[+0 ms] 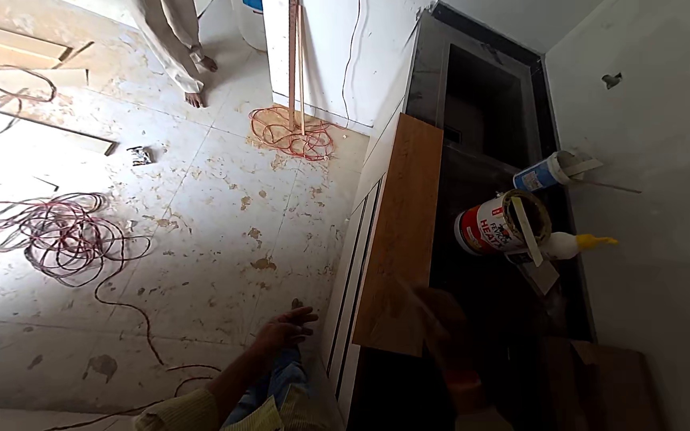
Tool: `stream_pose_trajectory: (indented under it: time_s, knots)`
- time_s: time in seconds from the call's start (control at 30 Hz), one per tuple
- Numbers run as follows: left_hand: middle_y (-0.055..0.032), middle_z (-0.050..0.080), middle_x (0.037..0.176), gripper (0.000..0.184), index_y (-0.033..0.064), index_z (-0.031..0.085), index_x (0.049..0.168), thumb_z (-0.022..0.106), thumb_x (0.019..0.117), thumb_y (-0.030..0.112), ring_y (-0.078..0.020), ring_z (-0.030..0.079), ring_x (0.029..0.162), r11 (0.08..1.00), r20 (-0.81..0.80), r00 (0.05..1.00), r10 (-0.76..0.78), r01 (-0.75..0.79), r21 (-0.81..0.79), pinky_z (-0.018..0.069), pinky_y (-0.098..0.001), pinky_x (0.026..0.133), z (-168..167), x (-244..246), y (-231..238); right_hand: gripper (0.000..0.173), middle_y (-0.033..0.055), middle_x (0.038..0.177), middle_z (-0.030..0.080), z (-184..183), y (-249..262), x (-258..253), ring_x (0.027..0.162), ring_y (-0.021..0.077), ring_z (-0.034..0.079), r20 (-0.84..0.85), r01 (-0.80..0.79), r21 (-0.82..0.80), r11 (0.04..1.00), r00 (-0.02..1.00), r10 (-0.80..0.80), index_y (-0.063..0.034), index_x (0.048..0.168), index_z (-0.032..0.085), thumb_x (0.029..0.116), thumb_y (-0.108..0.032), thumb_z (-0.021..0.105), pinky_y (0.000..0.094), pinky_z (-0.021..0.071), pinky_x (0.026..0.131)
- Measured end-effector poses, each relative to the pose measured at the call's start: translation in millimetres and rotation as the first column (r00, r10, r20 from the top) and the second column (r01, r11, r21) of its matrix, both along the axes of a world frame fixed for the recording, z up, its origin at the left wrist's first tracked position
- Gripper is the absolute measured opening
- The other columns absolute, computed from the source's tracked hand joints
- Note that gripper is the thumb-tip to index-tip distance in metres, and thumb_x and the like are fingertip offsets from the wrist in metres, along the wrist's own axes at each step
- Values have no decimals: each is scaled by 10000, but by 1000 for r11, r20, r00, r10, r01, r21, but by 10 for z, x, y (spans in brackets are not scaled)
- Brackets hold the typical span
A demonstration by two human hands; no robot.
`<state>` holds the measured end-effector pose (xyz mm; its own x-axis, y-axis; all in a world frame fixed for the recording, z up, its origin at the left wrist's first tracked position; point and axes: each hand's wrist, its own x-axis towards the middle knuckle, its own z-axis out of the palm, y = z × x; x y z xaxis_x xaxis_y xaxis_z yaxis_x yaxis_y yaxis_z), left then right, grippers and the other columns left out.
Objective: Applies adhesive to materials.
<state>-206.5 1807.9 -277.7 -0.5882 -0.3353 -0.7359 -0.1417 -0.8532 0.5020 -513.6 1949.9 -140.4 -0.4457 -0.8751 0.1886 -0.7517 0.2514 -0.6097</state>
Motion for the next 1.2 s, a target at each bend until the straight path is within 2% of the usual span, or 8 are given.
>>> stream_pose_trajectory:
  time_s: [0.13,0.23,0.43,0.6,0.73,0.93,1.03,1.2]
  knots:
    - [-124,654,1352,438,46,538,1439,473,1006,56,-262,645,1209,995,-157,982,-100,95,-42,541,-425,993,211,-331,132,271,91,1154,742,-343,150,-74,1099,268,684,-64,-21,74,997,998,26,-110,1187,776,942,-128,660,462,563,981]
    - [-136,645,1361,443,44,518,1457,458,1020,82,-262,639,1220,993,-219,970,-108,97,-63,525,-424,1022,375,-489,165,281,64,1167,761,-256,214,-10,1088,248,712,-131,-154,49,987,979,159,-109,1159,789,904,-149,677,424,570,982]
    - [-188,684,1270,439,25,505,1464,418,1035,71,-286,663,1175,992,-155,981,-113,102,-76,534,-429,1001,475,-627,190,173,90,1044,739,-265,-305,-602,985,220,700,-1,37,87,996,999,-37,-100,1109,777,951,-104,707,440,583,893]
    - [-195,692,1253,449,43,462,1498,322,1079,125,-283,668,1171,993,-124,986,-114,110,-36,526,-421,1010,466,-611,135,309,71,1148,751,-297,294,72,1089,247,705,-13,-208,154,966,977,212,-117,1161,782,861,-135,712,448,577,961]
    - [-200,695,1240,452,48,432,1515,326,1089,155,-289,680,1146,991,-121,983,-135,136,-3,535,-418,998,421,-609,133,236,24,1113,768,-291,828,634,1056,174,714,3,-303,51,952,953,303,-128,1120,791,898,-148,713,326,578,956]
    - [-177,710,1179,541,27,537,1420,215,1129,350,-264,704,1057,983,-146,972,-185,183,-26,566,-415,936,410,-682,206,238,-14,1050,742,85,325,-264,980,84,693,136,-70,-143,987,987,90,-168,1098,786,998,-300,615,306,604,867]
    - [-177,730,1092,588,-22,574,1345,202,1126,376,-240,729,947,988,-129,982,-136,125,-92,592,-389,888,438,-718,251,202,12,1110,743,-86,-129,-765,1034,112,696,77,-22,-212,977,996,40,-120,1119,782,969,-162,655,324,593,918]
    - [-162,752,996,630,-21,655,1255,234,1110,424,-225,736,883,979,-7,998,-68,66,-193,605,-377,828,446,-574,106,295,36,1219,724,-561,-575,-1012,1166,164,655,5,-182,-261,948,982,189,-101,1150,782,890,9,699,330,534,1027]
